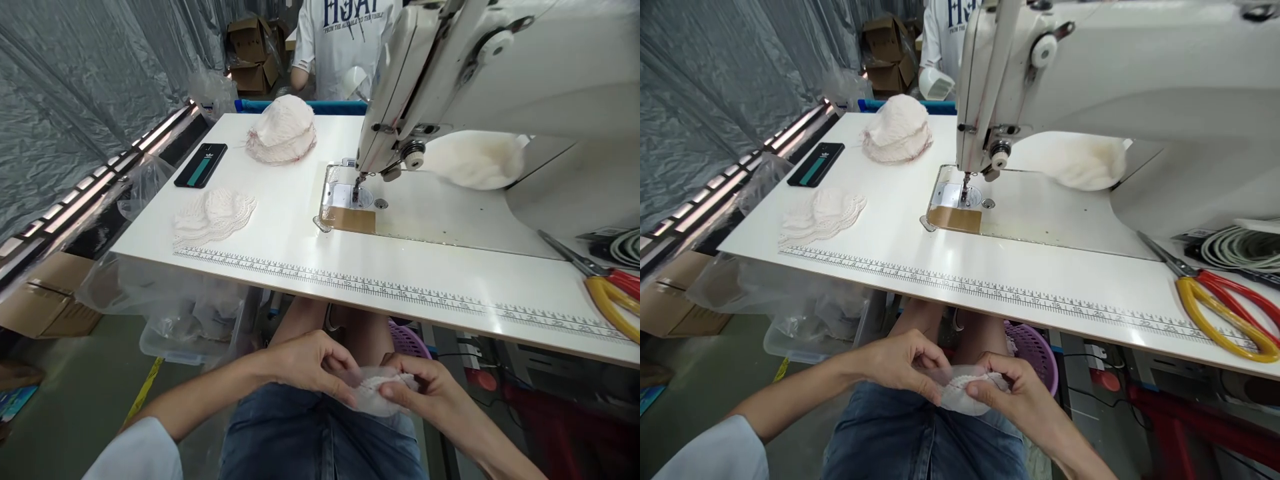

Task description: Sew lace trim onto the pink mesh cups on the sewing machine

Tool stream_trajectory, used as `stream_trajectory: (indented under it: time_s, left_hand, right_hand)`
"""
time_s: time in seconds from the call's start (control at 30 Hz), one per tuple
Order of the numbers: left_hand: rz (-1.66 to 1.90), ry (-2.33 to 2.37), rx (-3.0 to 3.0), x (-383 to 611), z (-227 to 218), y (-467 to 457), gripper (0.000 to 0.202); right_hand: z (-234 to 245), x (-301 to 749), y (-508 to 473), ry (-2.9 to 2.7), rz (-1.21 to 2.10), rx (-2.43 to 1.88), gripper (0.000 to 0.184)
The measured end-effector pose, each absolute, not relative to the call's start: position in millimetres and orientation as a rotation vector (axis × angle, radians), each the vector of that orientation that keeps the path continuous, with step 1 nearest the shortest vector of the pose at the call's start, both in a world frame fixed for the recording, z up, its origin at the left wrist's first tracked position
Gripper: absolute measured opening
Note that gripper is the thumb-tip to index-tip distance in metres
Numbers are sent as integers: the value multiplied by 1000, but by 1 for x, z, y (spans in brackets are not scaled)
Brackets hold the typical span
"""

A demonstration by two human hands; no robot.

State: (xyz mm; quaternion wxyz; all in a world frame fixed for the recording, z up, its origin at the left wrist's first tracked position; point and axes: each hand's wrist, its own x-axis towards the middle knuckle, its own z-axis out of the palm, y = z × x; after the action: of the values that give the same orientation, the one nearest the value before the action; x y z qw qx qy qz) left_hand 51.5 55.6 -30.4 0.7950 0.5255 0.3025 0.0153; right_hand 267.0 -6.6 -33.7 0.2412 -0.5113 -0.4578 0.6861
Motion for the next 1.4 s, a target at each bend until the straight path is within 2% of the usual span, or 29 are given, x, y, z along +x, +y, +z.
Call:
stream_trajectory:
  time_s: [0.23,0.63,1.4]
  left_hand:
    - [126,871,1364,69,-22,47,35]
    - [65,824,1174,58,-32,42,37]
    - [110,851,1184,59,-28,40,35]
  right_hand:
    - [-20,259,-8,-1489,1688,-1509,34]
    - [-26,265,-12,-1451,1798,-1431,31]
    - [-35,267,-14,-1491,1750,-1441,32]
